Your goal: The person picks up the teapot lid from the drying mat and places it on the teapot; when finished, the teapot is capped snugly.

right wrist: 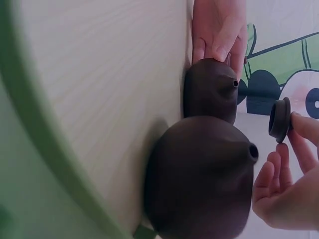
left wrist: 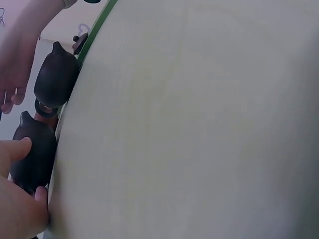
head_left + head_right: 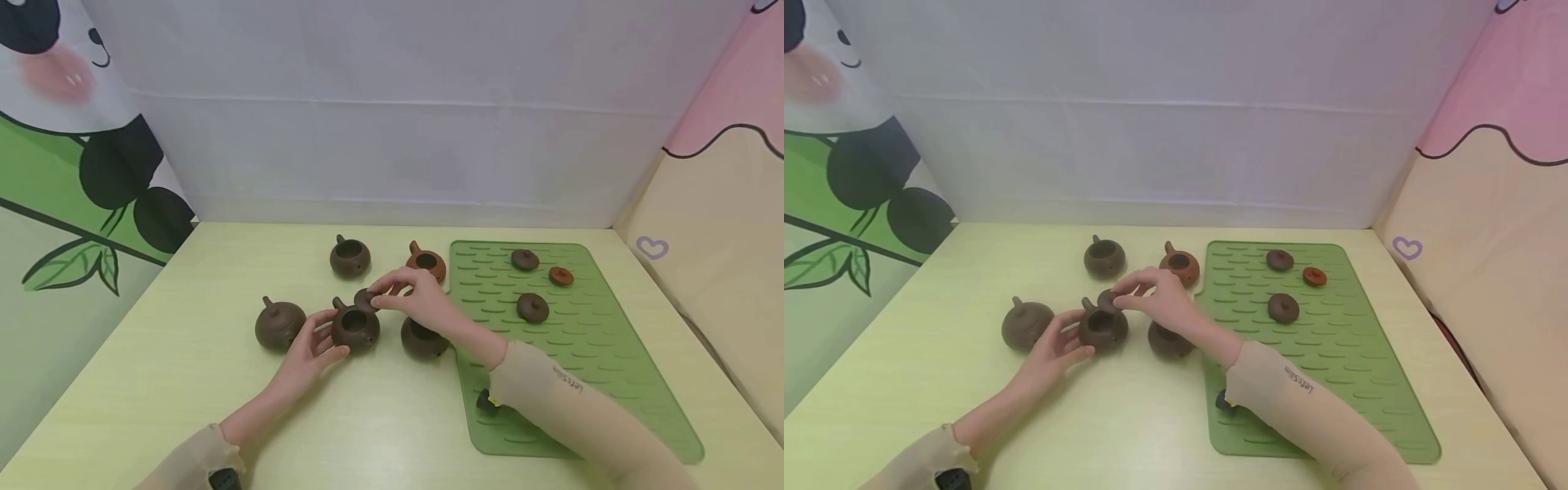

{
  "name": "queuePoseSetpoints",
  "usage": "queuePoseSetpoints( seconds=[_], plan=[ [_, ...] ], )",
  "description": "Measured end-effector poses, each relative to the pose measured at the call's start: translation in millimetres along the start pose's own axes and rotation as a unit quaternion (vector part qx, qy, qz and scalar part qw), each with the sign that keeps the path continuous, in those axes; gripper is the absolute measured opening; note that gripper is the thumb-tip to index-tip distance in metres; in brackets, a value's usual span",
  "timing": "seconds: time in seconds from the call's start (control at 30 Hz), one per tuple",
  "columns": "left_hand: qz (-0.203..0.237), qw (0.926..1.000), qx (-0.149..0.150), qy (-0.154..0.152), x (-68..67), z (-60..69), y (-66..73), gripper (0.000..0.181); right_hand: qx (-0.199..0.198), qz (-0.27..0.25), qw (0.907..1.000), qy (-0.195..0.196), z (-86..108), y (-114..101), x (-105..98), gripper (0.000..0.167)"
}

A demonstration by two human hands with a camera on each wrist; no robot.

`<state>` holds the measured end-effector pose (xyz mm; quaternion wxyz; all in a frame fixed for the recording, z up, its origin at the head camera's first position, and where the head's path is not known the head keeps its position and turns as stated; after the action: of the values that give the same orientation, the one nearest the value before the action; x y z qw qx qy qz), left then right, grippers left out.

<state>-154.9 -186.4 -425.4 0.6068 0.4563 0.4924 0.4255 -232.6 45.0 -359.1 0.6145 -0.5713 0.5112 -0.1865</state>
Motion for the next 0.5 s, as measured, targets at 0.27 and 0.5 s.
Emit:
queuePoseSetpoints(
  seconds=[0.27,0.5],
  plan=[
    [-0.021,0.9997,0.006,0.013,0.7,1.1,0.7,0.069,0.013,-0.003,0.9997,0.020,-11.2,3.5,16.8,0.016],
    [-0.008,0.9998,0.016,0.008,1.4,0.9,-2.3,0.066,0.023,0.017,0.9995,0.014,-14.2,7.5,26.7,0.015]
  ],
)
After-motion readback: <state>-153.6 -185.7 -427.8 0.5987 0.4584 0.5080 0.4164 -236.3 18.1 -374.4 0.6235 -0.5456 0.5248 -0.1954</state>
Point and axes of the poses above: each hand's wrist, its own z-axis away from the middle knuckle, its own x-axis out of the palm, y = z × x, the point moved 1 cm from there along -z, towards the middle knuckle, and after that the axes turned 1 degree about -x, right-handed, at the moved point
